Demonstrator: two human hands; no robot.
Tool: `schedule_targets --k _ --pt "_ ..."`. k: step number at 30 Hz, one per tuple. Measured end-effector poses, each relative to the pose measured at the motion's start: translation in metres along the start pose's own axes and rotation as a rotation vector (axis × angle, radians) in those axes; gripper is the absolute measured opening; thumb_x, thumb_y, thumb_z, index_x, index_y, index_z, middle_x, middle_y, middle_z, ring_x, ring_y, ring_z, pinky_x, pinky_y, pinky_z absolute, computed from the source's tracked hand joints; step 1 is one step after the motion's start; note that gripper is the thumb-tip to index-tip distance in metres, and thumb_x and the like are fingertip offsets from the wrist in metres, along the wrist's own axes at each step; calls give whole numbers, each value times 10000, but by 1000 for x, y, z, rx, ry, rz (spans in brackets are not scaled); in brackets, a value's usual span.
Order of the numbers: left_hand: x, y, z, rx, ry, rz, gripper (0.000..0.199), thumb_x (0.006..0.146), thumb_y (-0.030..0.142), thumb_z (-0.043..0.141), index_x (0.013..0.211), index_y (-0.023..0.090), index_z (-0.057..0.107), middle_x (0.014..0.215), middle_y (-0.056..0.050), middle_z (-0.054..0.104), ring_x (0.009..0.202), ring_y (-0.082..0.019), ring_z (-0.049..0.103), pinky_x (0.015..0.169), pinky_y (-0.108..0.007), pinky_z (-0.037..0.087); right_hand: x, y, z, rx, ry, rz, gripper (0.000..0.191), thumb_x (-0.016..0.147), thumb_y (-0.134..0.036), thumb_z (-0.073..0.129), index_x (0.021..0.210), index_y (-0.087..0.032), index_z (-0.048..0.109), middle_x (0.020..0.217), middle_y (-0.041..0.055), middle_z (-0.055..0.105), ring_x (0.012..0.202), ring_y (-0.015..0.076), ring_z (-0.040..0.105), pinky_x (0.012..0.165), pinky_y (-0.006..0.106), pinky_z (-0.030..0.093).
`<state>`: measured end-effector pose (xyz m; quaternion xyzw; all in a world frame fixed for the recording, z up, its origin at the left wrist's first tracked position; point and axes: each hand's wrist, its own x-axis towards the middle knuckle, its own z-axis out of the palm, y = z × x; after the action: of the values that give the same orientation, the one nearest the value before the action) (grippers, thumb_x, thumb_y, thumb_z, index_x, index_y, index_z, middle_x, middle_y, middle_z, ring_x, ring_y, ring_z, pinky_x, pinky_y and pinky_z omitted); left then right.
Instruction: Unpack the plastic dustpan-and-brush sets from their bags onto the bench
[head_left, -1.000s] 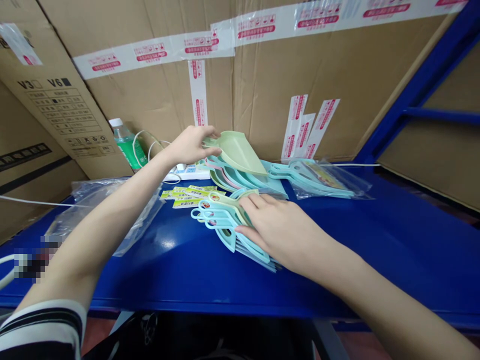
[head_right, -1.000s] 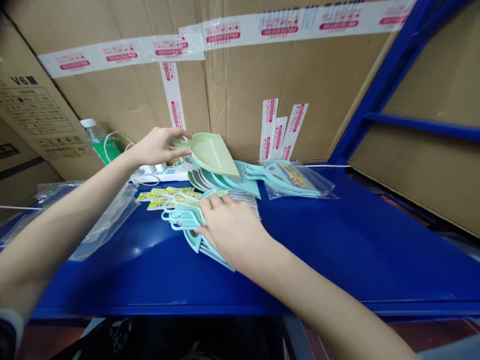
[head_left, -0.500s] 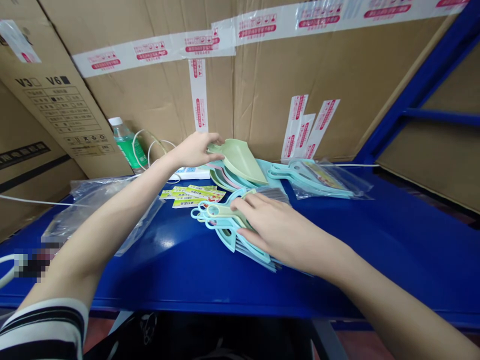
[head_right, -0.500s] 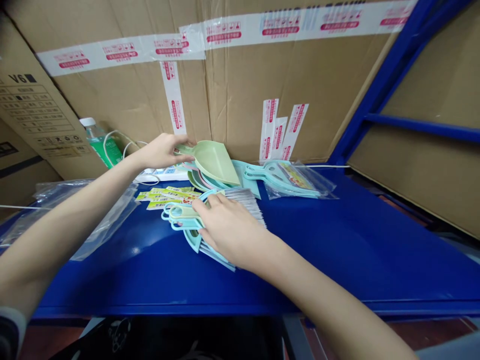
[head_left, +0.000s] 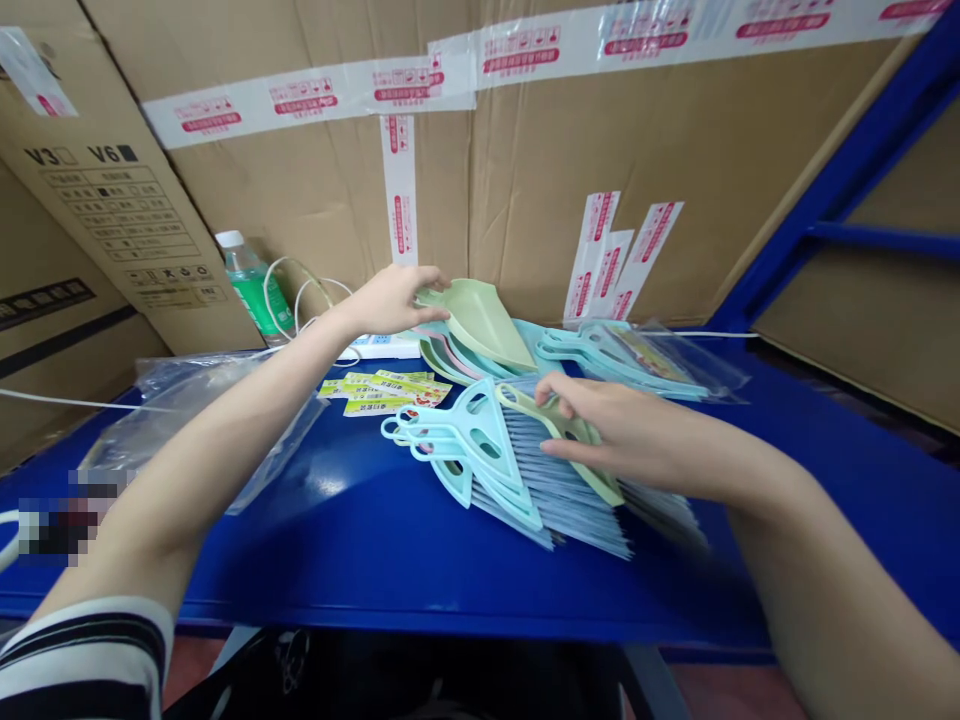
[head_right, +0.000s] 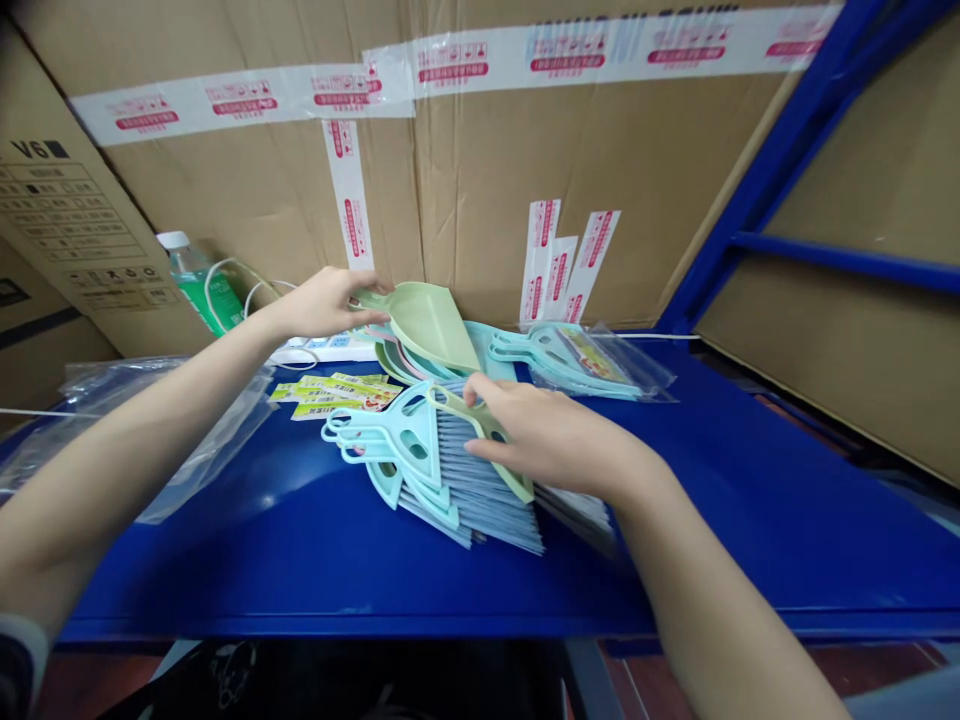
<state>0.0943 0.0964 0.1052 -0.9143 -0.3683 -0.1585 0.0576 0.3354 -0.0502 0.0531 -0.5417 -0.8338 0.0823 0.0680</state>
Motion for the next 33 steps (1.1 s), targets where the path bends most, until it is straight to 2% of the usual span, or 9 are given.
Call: schedule_targets --k 9,14,16,19,21,26,30,33 --pt "1 2 -1 17 -10 19 496 821 446 542 1179 111 621 1072 -121 688 981 -253 649 871 -364 477 3 7 6 110 14 42 219 855 -337 522 1019 -193 510 892 65 673 775 221 615 664 325 472" --pt "-1 -1 -3 18 3 22 490 816 448 551 1174 122 626 1069 -118 690 990 -257 647 877 -374 474 4 16 -6 137 27 32 193 874 -336 476 1002 -207 539 823 39 689 762 216 634 673 325 483" --pt "-1 -2 -5 17 4 27 480 818 450 554 1170 134 628 1059 -110 694 989 -252 647 876 -368 473 9 23 -16 87 100 117 185 892 -300 443 1005 -209 557 802 39 691 746 215 640 674 322 479" --pt "-1 -1 -8 14 -21 26 471 823 448 550 1173 141 626 1071 -102 692 998 -243 643 888 -359 467 24 42 -23 -108 211 361 226 905 -248 426 1049 -190 590 937 102 701 877 264 654 726 352 472" --pt "0 1 -8 2 -59 19 476 822 447 549 1179 139 620 1102 -105 684 1010 -241 640 899 -357 463 37 58 -18 -206 196 431 276 893 -223 441 1107 -153 600 1079 162 673 1018 313 626 786 384 469" --pt "10 4 0 -30 -146 42 481 826 471 531 1182 158 613 1158 -91 671 1057 -238 627 928 -350 449 53 87 7 -350 114 353 460 848 -314 542 1264 -118 543 1184 184 626 1145 329 556 958 430 410" --pt "27 3 7 -30 -204 71 479 825 470 529 1195 177 611 1170 -74 674 1057 -219 628 913 -315 448 50 88 16 -391 77 383 603 792 -257 581 1356 -84 455 1253 229 577 1156 340 556 925 406 437" --pt "39 5 10 -10 -262 67 481 822 463 529 1208 190 613 1159 -68 684 1034 -211 637 901 -298 447 48 84 17 -411 54 398 612 760 -136 543 1358 -63 435 1246 259 573 1045 334 627 832 382 476"
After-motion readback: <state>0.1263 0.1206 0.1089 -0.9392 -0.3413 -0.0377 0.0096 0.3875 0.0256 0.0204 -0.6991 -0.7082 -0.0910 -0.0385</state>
